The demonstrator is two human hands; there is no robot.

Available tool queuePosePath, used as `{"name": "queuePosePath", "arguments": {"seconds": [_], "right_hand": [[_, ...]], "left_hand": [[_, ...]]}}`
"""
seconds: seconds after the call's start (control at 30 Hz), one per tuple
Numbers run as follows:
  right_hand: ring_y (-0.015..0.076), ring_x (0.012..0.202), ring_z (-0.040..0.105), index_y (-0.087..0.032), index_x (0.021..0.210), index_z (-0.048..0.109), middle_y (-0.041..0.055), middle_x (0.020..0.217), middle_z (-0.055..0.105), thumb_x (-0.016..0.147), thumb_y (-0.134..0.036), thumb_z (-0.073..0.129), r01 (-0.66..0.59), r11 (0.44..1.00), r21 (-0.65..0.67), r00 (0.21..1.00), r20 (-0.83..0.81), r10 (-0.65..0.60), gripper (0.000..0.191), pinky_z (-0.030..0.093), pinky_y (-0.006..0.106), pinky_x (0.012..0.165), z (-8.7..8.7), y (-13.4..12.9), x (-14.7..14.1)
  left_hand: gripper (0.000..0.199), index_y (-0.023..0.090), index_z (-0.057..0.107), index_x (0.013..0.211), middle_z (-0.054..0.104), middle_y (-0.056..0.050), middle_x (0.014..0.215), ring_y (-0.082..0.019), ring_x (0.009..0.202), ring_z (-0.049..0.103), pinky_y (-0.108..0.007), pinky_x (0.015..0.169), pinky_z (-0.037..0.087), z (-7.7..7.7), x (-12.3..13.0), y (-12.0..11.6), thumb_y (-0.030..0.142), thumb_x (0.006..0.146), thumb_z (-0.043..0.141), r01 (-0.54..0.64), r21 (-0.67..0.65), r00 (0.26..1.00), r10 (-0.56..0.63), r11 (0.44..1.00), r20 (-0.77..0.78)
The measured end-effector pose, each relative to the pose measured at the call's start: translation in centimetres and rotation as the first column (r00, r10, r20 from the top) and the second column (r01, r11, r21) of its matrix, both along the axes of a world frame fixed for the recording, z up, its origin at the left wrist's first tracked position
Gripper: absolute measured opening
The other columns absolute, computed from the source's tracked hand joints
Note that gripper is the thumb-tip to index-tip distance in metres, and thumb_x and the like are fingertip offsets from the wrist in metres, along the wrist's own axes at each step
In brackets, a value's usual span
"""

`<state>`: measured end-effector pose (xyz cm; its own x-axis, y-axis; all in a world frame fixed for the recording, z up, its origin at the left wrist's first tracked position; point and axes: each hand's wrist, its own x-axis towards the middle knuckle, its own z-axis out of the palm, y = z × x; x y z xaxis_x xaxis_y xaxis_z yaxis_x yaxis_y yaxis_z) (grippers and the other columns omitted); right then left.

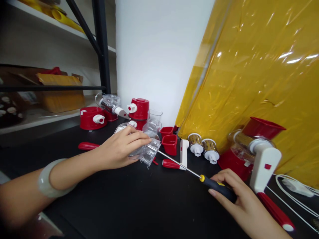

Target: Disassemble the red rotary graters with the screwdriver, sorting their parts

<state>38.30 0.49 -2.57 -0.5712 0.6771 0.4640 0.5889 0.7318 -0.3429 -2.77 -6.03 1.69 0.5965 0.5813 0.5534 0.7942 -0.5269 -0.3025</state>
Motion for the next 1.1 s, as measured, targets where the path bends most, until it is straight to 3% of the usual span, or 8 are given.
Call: {"name": "queuePosePath", "arguments": {"seconds": [0.17, 0.43, 0.67, 0.83, 1.1], "right_hand": [[0.0109, 0.092, 0.065, -0.019, 0.103, 0.066, 0.0036, 0.103, 0.064, 0.094, -0.051, 0.062, -0.006, 1.000, 0.009, 1.000, -0.019, 0.006, 0.034, 0.054, 0.012, 0.081, -0.1, 0.1, -0.3], [0.0131, 0.081, 0.067, -0.016, 0.100, 0.063, 0.0048, 0.093, 0.066, 0.093, -0.062, 0.055, 0.055, 0.966, -0.251, 0.998, -0.009, -0.059, 0.047, 0.056, 0.015, 0.074, -0.1, -0.2, -0.2], [0.0155, 0.084, 0.067, -0.016, 0.099, 0.064, 0.0063, 0.097, 0.066, 0.089, -0.066, 0.055, 0.117, 0.958, -0.262, 0.993, 0.044, -0.109, 0.052, 0.056, 0.018, 0.072, 0.4, -0.2, 0.0], [0.0179, 0.083, 0.067, -0.019, 0.101, 0.065, 0.0059, 0.098, 0.066, 0.085, -0.070, 0.056, 0.180, 0.945, -0.273, 0.983, 0.084, -0.163, 0.055, 0.057, 0.022, 0.070, 1.7, -0.3, 0.7], [0.0193, 0.081, 0.067, -0.019, 0.095, 0.065, 0.0060, 0.096, 0.066, 0.087, -0.070, 0.053, 0.102, 0.939, -0.329, 0.980, 0.194, -0.039, 0.053, 0.057, 0.024, 0.071, 2.5, 0.1, 2.0]], "left_hand": [[0.057, 0.017, 0.052, 0.132, 0.064, -0.008, 0.131, -0.027, 0.105, 0.051, -0.042, 0.089, 0.048, 0.1, 0.0, 0.0, 0.017, 0.079, 0.074, 0.001, 0.007, 1.000, -0.001, 1.000, 0.010], [0.061, 0.017, 0.053, 0.131, 0.065, -0.009, 0.128, -0.027, 0.102, 0.051, -0.042, 0.088, 0.049, 0.0, -0.1, 0.1, 0.020, 0.075, 0.078, 0.002, 0.003, 0.998, -0.002, 1.000, 0.063], [0.059, 0.019, 0.052, 0.131, 0.065, -0.006, 0.130, -0.027, 0.113, 0.050, -0.043, 0.101, 0.045, 0.1, -0.3, 0.3, 0.016, 0.077, 0.076, 0.039, 0.017, 0.999, -0.039, 0.999, 0.037], [0.051, 0.018, 0.053, 0.132, 0.064, -0.008, 0.131, -0.028, 0.111, 0.051, -0.044, 0.097, 0.047, 0.4, -0.2, 0.2, 0.018, 0.083, 0.070, 0.033, -0.009, 0.999, -0.032, 0.999, 0.034], [0.054, 0.017, 0.055, 0.130, 0.064, -0.008, 0.129, -0.028, 0.110, 0.051, -0.042, 0.096, 0.047, 0.5, 0.2, 0.0, 0.016, 0.080, 0.073, 0.005, -0.028, 0.999, -0.004, 1.000, 0.043]]}}
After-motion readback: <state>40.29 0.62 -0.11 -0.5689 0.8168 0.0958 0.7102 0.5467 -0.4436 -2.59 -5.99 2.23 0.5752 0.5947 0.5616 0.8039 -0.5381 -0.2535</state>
